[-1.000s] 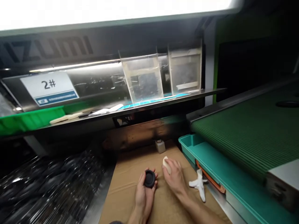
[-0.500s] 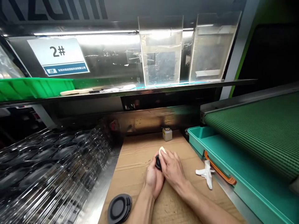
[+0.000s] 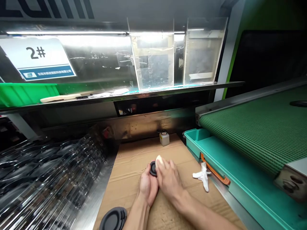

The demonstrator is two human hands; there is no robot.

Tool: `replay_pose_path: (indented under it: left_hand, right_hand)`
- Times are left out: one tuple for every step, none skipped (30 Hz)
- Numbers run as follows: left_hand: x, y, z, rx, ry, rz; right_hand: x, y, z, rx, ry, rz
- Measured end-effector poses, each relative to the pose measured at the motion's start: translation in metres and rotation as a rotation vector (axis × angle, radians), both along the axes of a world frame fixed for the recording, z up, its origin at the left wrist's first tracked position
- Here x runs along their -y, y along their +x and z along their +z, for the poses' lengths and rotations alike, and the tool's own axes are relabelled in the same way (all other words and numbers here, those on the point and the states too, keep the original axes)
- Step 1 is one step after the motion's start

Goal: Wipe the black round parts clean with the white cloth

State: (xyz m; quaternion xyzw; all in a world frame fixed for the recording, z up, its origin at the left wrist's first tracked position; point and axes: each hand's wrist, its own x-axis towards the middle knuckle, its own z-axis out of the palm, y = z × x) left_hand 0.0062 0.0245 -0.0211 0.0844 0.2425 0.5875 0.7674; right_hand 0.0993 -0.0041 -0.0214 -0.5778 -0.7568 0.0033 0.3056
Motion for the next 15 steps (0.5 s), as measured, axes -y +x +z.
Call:
replay_pose_path:
  left_hand:
    - [-0.001,-0.001,-0.001,-0.001,0.0,-0.013]
    - [-0.001,-0.002,-0.002,-0.005,-0.004,-0.025]
    - [-0.001,-0.002,-0.003,-0.014,-0.006,-0.02]
    - [-0.001,-0.003,-0.003,-0.026,-0.004,-0.005]
    - [-0.001,-0.003,-0.003,-0.041,0.003,0.02]
    - [-0.001,-0.004,-0.002,-0.05,0.012,0.044]
    - [-0.001,-0.004,-0.001,-0.056,0.016,0.061]
    - [0.0,-0.005,0.001,-0.058,0.022,0.07]
    - [0.0,-0.006,0.002,-0.058,0.024,0.073]
    - [0.001,-0.006,0.004,-0.057,0.026,0.077]
    - [0.001,-0.007,0.005,-0.055,0.028,0.081]
    - [0.001,-0.008,0.006,-0.053,0.027,0.08]
    - [0.001,-0.008,0.007,-0.052,0.027,0.076]
    - [0.001,-0.008,0.007,-0.052,0.025,0.071]
    - [0.001,-0.008,0.007,-0.053,0.022,0.066]
  right_hand:
    - [0.0,0.0,-0.001,0.02,0.018,0.073]
    - [-0.002,0.002,-0.001,0.029,0.034,0.121]
    - [-0.005,0.006,-0.003,0.026,0.029,0.126]
    - [-0.01,0.011,-0.004,0.008,0.016,0.075]
    - [-0.016,0.018,-0.005,-0.014,0.002,0.02]
    - [-0.023,0.026,-0.007,-0.037,-0.008,-0.026]
    - [-0.029,0.033,-0.008,-0.056,-0.012,-0.053]
    - [-0.033,0.04,-0.008,-0.07,-0.02,-0.066]
    - [-0.036,0.046,-0.009,-0.073,-0.034,-0.072]
    - [-0.037,0.05,-0.008,-0.066,-0.056,-0.081]
    - [-0.037,0.053,-0.007,-0.052,-0.089,-0.104]
    - [-0.036,0.054,-0.005,-0.036,-0.136,-0.135]
    - [-0.034,0.055,-0.002,-0.022,-0.188,-0.169]
    - [-0.033,0.056,0.001,-0.017,-0.241,-0.202]
    - [-0.031,0.057,0.004,-0.02,-0.293,-0.225]
